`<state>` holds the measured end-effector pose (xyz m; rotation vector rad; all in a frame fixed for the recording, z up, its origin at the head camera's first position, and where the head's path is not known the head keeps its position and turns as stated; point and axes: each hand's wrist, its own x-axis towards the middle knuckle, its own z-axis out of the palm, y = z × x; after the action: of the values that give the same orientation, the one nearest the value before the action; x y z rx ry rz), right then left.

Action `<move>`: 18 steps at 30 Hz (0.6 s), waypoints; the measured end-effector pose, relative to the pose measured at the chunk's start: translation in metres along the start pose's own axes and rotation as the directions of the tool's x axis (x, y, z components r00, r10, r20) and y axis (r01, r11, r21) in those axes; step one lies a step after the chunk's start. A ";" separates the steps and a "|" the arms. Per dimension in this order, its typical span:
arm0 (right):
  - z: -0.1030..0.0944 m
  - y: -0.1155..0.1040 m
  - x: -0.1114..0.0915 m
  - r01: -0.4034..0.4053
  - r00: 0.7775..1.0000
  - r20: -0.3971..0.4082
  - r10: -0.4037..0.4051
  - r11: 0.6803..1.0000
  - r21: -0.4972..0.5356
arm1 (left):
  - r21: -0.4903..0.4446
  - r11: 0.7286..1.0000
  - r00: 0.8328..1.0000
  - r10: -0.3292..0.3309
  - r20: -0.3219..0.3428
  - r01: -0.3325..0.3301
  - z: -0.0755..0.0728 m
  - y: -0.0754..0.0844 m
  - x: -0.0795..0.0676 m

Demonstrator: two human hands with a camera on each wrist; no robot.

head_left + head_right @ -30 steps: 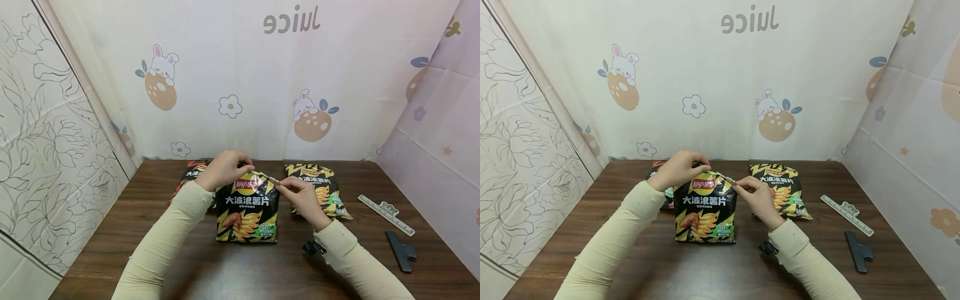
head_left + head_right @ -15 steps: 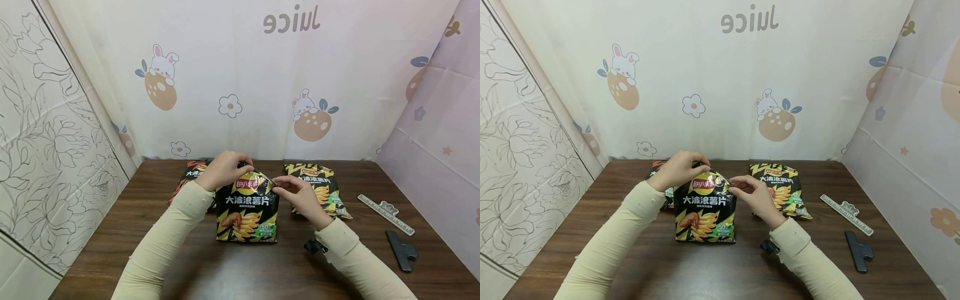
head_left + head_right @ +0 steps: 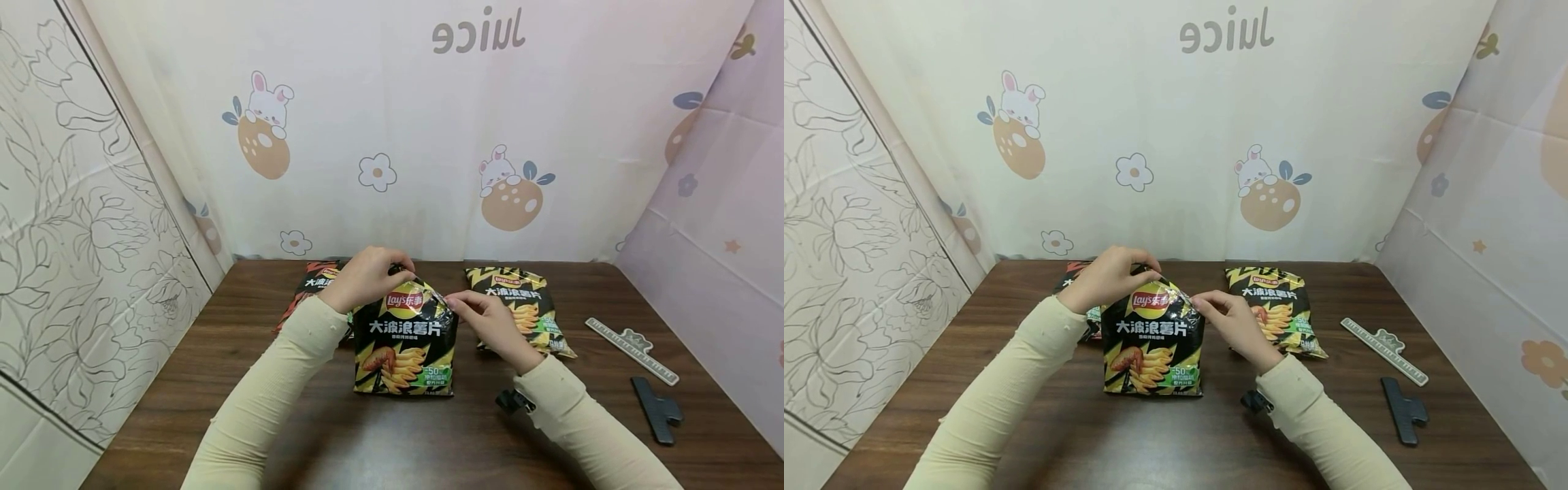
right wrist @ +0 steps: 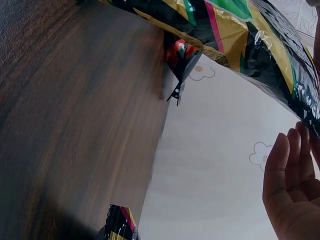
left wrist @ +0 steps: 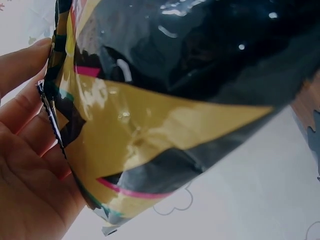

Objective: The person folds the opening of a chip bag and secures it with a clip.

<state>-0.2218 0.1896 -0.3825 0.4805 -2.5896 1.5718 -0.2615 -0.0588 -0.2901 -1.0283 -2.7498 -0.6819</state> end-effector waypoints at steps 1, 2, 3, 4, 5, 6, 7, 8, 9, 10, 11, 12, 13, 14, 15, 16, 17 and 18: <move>0.000 -0.001 0.000 -0.004 1.000 0.002 0.004 1.000 -0.007 | 0.001 1.000 1.000 -0.002 0.001 0.002 0.000 0.000 0.000; 0.000 -0.001 -0.001 -0.007 1.000 0.005 0.007 1.000 -0.011 | 0.002 1.000 1.000 -0.004 0.002 0.004 0.000 0.000 0.000; 0.000 -0.002 -0.001 -0.009 1.000 0.006 0.009 1.000 -0.012 | 0.002 1.000 1.000 -0.006 0.005 0.006 0.000 0.000 0.000; 0.001 -0.003 -0.002 -0.010 1.000 0.007 0.010 1.000 -0.016 | 0.002 1.000 1.000 -0.009 0.007 0.009 0.000 0.001 0.000; 0.001 -0.003 -0.002 -0.015 1.000 0.007 0.016 1.000 -0.014 | 0.001 1.000 1.000 -0.012 0.010 0.012 0.000 0.001 0.000; 0.001 -0.004 -0.002 -0.016 1.000 0.008 0.016 1.000 -0.015 | 0.002 1.000 1.000 -0.015 0.012 0.015 0.000 0.001 0.000; 0.001 -0.004 -0.002 -0.018 1.000 0.009 0.018 1.000 -0.012 | 0.001 1.000 1.000 -0.018 0.015 0.018 0.000 0.001 0.000; 0.001 -0.004 -0.002 -0.018 1.000 0.010 0.018 1.000 -0.008 | 0.001 1.000 1.000 -0.020 0.018 0.020 0.000 0.002 0.000; 0.002 -0.004 -0.002 -0.019 1.000 0.011 0.019 1.000 -0.004 | 0.000 1.000 1.000 -0.022 0.020 0.022 0.000 0.002 -0.001; 0.002 -0.003 -0.002 -0.018 1.000 0.010 0.018 1.000 0.000 | -0.001 1.000 0.999 -0.023 0.022 0.023 -0.001 0.002 -0.001; 0.002 -0.003 -0.002 -0.022 1.000 0.011 0.022 1.000 0.007 | -0.001 1.000 0.999 -0.024 0.023 0.024 -0.001 0.002 -0.001; 0.003 -0.003 -0.002 -0.023 1.000 0.011 0.023 1.000 0.013 | -0.001 1.000 0.999 -0.024 0.024 0.024 -0.001 0.003 -0.001; 0.003 -0.002 -0.001 -0.024 1.000 0.010 0.024 1.000 0.018 | -0.003 1.000 0.999 -0.024 0.023 0.024 -0.001 0.003 -0.001; 0.003 -0.002 -0.001 -0.023 1.000 0.010 0.023 0.999 0.025 | -0.002 1.000 0.999 -0.023 0.022 0.023 -0.001 0.003 -0.002; 0.003 -0.002 -0.001 -0.022 1.000 0.007 0.022 0.999 0.029 | -0.003 1.000 1.000 -0.023 0.020 0.023 -0.001 0.003 -0.002; 0.004 -0.002 -0.001 -0.020 1.000 0.004 0.020 0.999 0.034 | -0.003 1.000 1.000 -0.022 0.018 0.022 -0.001 0.003 -0.002; 0.004 -0.002 -0.001 -0.018 1.000 0.002 0.018 0.999 0.040 | -0.002 1.000 1.000 -0.021 0.017 0.021 -0.001 0.003 -0.002; 0.004 -0.002 0.000 -0.009 1.000 0.000 0.009 0.999 0.044 | -0.002 1.000 1.000 -0.020 0.015 0.020 -0.001 0.003 -0.003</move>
<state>-0.2204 0.1856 -0.3828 0.4726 -2.5656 1.6346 -0.2576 -0.0589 -0.2884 -1.0125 -2.7763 -0.6833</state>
